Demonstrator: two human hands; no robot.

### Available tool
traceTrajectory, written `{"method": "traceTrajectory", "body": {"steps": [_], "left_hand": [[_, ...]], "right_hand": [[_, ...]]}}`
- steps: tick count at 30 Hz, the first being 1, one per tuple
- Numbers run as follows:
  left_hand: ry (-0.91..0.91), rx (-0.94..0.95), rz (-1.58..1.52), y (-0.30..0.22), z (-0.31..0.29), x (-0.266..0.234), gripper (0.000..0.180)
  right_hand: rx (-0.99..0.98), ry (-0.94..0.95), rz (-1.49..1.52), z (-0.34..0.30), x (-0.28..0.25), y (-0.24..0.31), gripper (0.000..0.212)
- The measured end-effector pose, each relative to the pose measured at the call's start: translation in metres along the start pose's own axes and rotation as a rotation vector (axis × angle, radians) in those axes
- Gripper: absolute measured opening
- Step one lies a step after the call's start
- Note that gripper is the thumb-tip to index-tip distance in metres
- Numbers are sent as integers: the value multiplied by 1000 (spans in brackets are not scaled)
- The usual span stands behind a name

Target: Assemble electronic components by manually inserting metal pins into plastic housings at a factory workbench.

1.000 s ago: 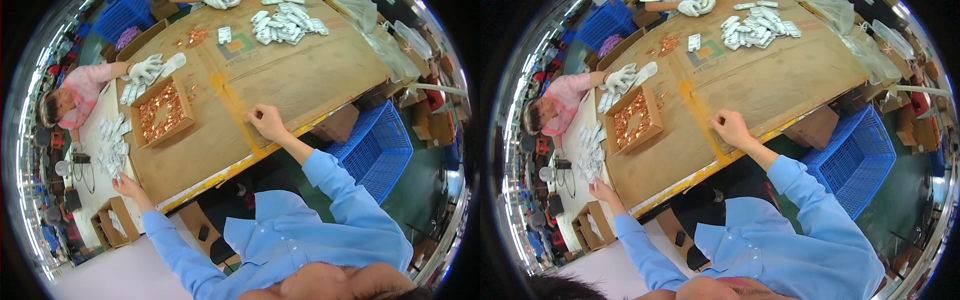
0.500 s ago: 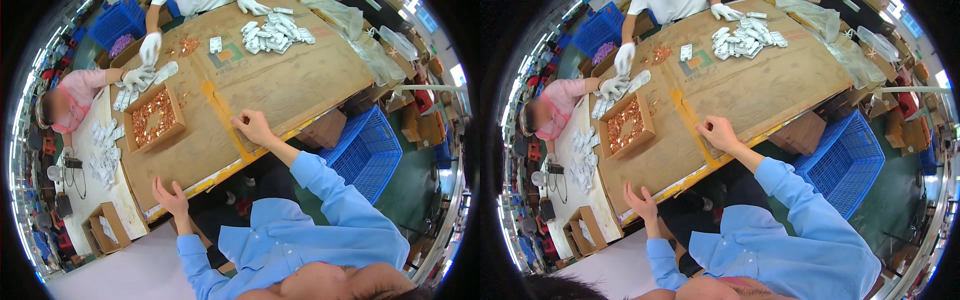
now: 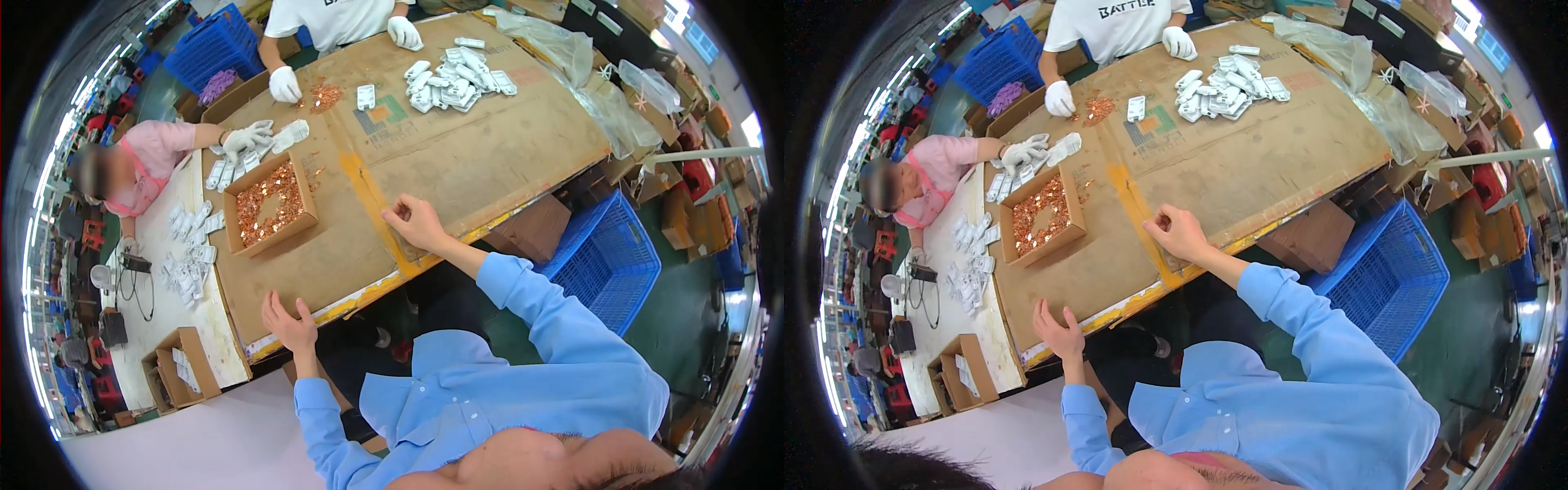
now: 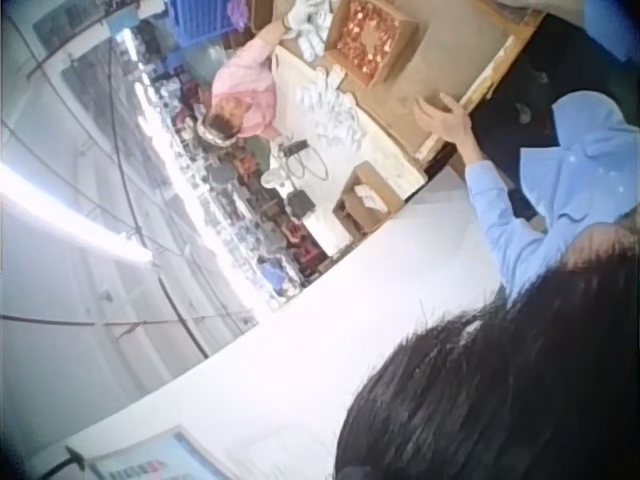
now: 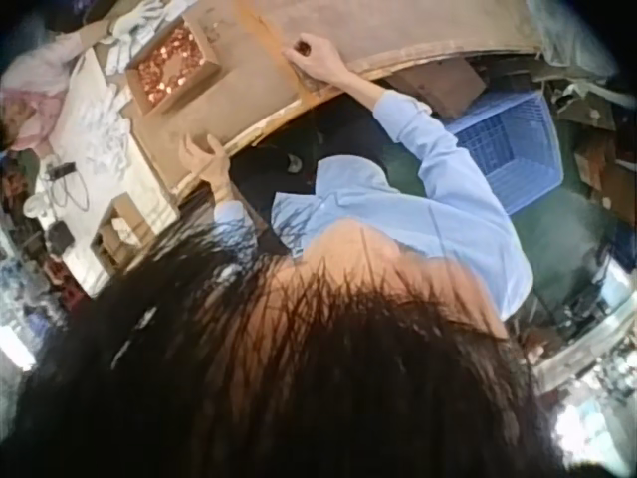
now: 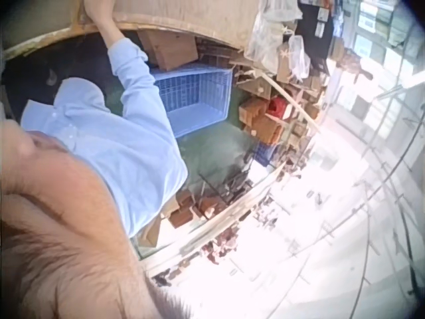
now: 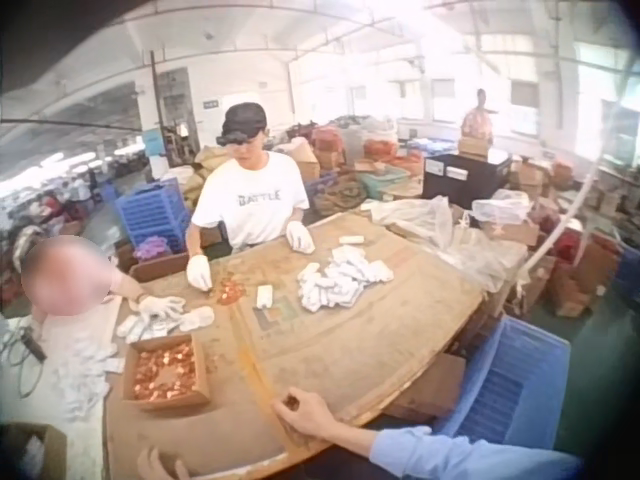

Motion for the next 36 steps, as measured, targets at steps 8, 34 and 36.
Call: {"method": "traceTrajectory", "body": {"steps": [8, 34, 36], "left_hand": [[12, 7, -33, 1, 5, -3, 53], [78, 12, -34, -2, 8, 8, 58], [104, -44, -16, 7, 2, 6, 57]], "right_hand": [[-2, 26, 24, 1, 4, 2, 26], [-192, -329, -1067, 259, -179, -68, 16], [-238, -379, -1020, 257, -165, -51, 15]]}}
Point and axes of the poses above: each hand's wrist, its own z-axis towards the middle knuckle, its own x-axis out of the palm, y = z × x, the point moved 7 cm from there along z, towards the middle knuckle, and after that the axes turned 6 degrees about -x, right-handed, at the moved point
